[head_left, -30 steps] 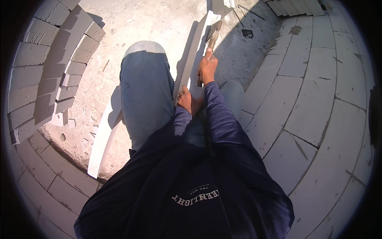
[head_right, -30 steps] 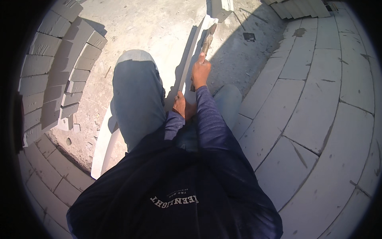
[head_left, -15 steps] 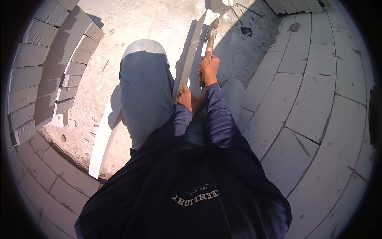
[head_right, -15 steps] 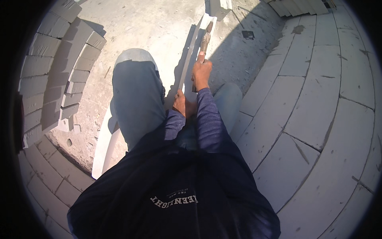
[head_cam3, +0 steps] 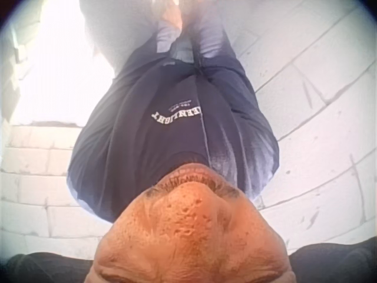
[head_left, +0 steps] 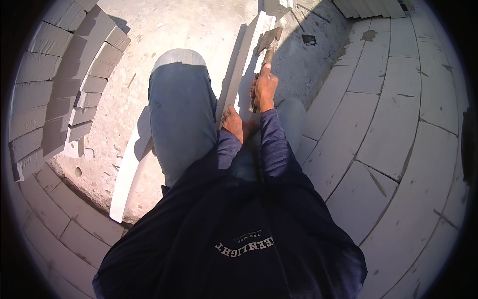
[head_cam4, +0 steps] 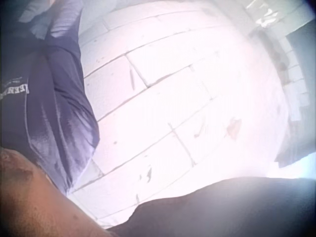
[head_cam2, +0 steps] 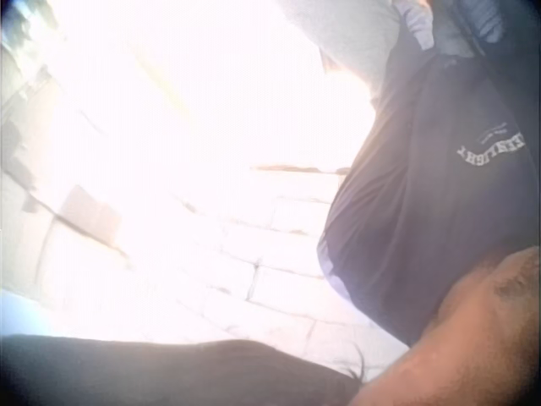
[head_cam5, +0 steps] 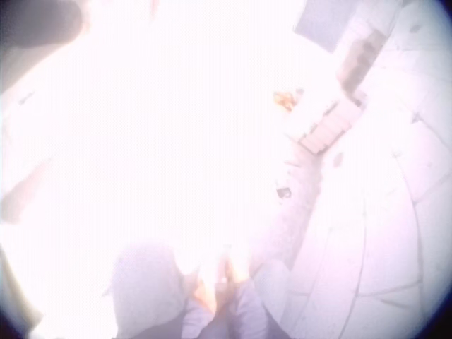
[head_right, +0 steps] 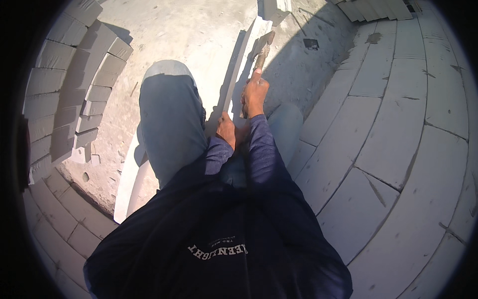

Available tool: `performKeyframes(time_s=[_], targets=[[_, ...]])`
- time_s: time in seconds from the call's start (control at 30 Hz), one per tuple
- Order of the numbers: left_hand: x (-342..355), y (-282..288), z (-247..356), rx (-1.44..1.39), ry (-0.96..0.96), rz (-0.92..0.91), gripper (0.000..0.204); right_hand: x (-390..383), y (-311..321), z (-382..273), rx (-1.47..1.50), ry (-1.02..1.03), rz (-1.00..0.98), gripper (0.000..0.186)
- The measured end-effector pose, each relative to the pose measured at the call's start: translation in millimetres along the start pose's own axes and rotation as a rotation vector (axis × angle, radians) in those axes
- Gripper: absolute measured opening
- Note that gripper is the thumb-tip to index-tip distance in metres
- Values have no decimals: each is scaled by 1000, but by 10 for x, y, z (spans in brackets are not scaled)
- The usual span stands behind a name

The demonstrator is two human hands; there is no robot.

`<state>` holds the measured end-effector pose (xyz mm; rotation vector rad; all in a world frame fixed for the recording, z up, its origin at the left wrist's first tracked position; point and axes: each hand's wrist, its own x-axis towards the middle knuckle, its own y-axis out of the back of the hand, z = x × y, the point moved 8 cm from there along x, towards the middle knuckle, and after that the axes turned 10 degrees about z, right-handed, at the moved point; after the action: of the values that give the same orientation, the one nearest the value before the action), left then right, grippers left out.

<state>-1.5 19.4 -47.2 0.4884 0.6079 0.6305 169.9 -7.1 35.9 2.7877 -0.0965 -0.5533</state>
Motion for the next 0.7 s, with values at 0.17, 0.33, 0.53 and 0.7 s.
performKeyframes(time_s=[0.17, 0.33, 0.53, 0.7], targets=[[-62, 228, 117, 8, 35, -16, 78, -366, 111, -452, 208, 276, 67, 60], [107, -268, -289, 3, 13, -93, 70, -114, -37, 21, -127, 604, 250, 65], [6, 15, 4, 34, -37, 20, 69, -122, 14, -12, 65, -53, -1, 63], [-65, 228, 145, 39, 12, 1, 70, -346, 138, -301, 182, 286, 99, 62]])
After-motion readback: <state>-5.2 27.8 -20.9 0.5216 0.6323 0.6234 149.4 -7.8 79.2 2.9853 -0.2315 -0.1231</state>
